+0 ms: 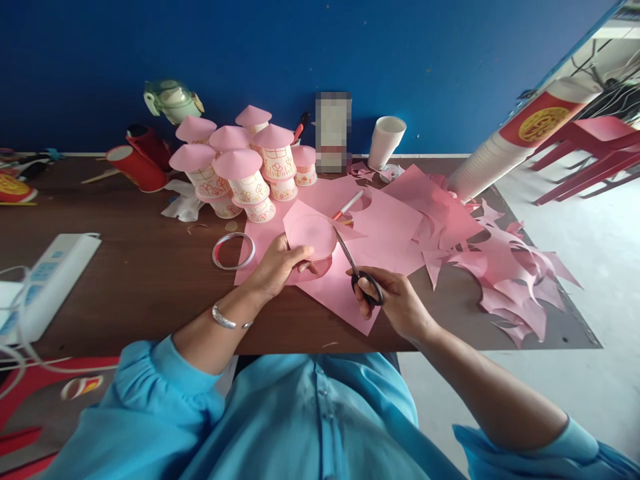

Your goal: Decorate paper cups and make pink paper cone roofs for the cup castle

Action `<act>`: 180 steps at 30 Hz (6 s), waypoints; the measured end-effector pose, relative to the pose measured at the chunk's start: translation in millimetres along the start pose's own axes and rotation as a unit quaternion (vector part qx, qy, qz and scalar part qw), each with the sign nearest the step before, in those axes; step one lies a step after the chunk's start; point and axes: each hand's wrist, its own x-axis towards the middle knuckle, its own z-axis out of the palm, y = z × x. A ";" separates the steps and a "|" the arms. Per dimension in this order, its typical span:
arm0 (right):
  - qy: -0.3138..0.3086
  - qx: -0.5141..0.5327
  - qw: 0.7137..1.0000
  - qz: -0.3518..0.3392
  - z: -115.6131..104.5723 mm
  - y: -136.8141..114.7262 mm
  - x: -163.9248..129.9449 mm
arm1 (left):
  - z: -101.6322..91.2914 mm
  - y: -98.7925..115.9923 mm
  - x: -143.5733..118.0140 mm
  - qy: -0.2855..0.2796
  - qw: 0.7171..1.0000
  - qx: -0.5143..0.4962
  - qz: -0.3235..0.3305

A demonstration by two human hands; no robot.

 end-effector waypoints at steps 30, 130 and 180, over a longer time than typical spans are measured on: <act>0.009 -0.083 0.996 0.004 2.0 -8.6 5.7 | 4.0 8.4 -4.5 0.027 0.995 0.020 -0.091; -0.009 -0.040 0.999 0.019 -2.0 -4.9 -6.4 | -3.7 5.5 2.5 0.065 0.997 0.008 -0.031; 0.001 -0.050 0.999 -0.011 0.8 -8.7 -0.9 | -5.0 6.6 -1.0 -0.001 0.998 0.047 -0.034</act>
